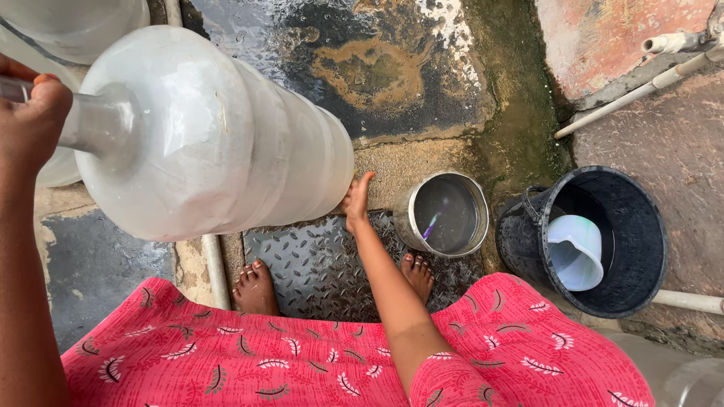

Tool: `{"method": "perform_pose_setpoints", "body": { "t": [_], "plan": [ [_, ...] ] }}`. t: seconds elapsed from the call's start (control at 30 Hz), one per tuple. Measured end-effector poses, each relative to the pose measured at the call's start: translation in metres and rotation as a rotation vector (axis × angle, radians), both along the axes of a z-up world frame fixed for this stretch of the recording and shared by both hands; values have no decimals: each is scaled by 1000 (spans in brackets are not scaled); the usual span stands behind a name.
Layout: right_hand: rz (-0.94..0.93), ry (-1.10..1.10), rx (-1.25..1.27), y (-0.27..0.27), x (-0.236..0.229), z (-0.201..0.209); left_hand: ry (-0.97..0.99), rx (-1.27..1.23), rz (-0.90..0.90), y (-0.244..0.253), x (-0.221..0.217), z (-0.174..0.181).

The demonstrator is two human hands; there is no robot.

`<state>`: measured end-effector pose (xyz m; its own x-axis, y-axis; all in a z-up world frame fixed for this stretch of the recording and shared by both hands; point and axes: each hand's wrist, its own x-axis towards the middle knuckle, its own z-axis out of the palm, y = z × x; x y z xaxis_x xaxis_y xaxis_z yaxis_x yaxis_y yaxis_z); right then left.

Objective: The person washes the exterior of a large plastic water jug using a yellow sponge and soap, then fills a bucket and jug with water from an overhead pipe.

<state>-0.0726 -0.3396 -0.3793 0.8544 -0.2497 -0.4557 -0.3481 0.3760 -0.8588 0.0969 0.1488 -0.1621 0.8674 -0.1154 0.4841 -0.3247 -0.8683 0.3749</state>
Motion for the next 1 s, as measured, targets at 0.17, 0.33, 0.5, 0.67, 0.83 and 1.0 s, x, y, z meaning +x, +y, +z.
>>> {"method": "perform_pose_setpoints", "body": {
  "t": [0.17, 0.33, 0.5, 0.67, 0.83, 1.0],
  "plan": [
    [-64, 71, 445, -18, 7, -67, 26, -85, 12, -10, -5, 14],
    [-45, 84, 167, -36, 24, -22, 287, -188, 68, -64, -51, 90],
    [59, -458, -712, 7, 32, 109, 175, -97, -35, -130, -92, 153],
    [193, -873, -853, 74, -1, 213, 49, 94, -4, -153, -102, 177],
    [223, -770, -998, 56, 4, 187, 135, 84, 78, -149, -102, 178],
    [347, -230, -794, -14, 37, 138, 108, 68, -27, -147, -97, 177]
  ]
}}
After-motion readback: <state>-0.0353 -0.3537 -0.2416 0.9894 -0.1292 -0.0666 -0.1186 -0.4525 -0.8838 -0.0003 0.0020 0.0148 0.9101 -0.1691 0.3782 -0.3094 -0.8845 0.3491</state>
